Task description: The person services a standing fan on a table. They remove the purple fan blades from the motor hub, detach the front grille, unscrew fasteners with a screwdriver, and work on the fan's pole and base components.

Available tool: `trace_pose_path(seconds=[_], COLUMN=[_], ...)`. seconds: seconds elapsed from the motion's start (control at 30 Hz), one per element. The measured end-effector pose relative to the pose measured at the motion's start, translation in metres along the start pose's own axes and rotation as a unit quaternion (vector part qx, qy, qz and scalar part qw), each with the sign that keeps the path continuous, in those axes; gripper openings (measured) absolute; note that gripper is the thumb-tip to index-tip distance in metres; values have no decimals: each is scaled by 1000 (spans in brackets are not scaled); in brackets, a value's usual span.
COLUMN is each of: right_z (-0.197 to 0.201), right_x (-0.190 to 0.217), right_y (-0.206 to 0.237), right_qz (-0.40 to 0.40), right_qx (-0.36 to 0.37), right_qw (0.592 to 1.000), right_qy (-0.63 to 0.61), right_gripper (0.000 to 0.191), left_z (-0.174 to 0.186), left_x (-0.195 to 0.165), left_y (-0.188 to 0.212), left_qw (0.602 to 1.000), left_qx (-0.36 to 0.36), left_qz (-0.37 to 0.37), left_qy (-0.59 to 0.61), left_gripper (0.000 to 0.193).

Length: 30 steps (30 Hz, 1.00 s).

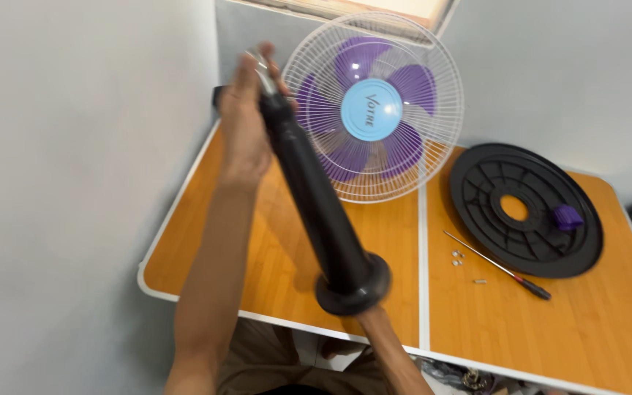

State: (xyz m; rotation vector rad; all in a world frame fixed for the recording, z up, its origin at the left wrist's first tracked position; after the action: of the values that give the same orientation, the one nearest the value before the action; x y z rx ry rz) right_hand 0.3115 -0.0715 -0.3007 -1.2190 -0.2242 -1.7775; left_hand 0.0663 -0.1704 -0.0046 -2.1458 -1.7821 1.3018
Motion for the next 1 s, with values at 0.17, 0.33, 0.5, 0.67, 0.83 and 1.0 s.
trace_pose_path(seconds=[0.17,0.33,0.5,0.67,0.83,1.0], right_z=[1,53,49,36,25,21], right_x=[10,45,114,143,123,104], right_y=[0,-36,-81,-92,-89,-82], right_qz=[57,-49,-34,-27,-40,-16], right_qx=[23,-144,-27,22,39,41], right_qw=[995,988,989,990,979,973], right_qy=[84,7,-144,-140,-194,-228], right_gripper=[25,23,45,69,69,69], left_z=[-13,-26,-32,-27,-22,-21], left_x=[-15,-8,18,26,25,31], left_y=[-11,20,47,60,66,78], left_qw=[977,946,955,965,951,944], left_qx=[139,209,220,217,287,290], left_qz=[-141,-176,-118,-89,-58,-49], left_qy=[-84,-173,-160,-113,-96,-152], left_gripper=[51,49,52,47,38,42])
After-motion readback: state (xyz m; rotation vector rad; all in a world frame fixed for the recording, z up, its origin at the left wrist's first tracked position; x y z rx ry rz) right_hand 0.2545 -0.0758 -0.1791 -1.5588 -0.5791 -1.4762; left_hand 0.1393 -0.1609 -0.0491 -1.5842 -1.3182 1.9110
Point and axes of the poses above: each hand's wrist, its own y-axis away from the middle knuckle, its own z-axis out of the back of the hand, x = y × z, the point moved 3 cm from there along -y, towards the middle knuckle, and after that the axes turned 11 degrees about -z, right-handed, at the moved point
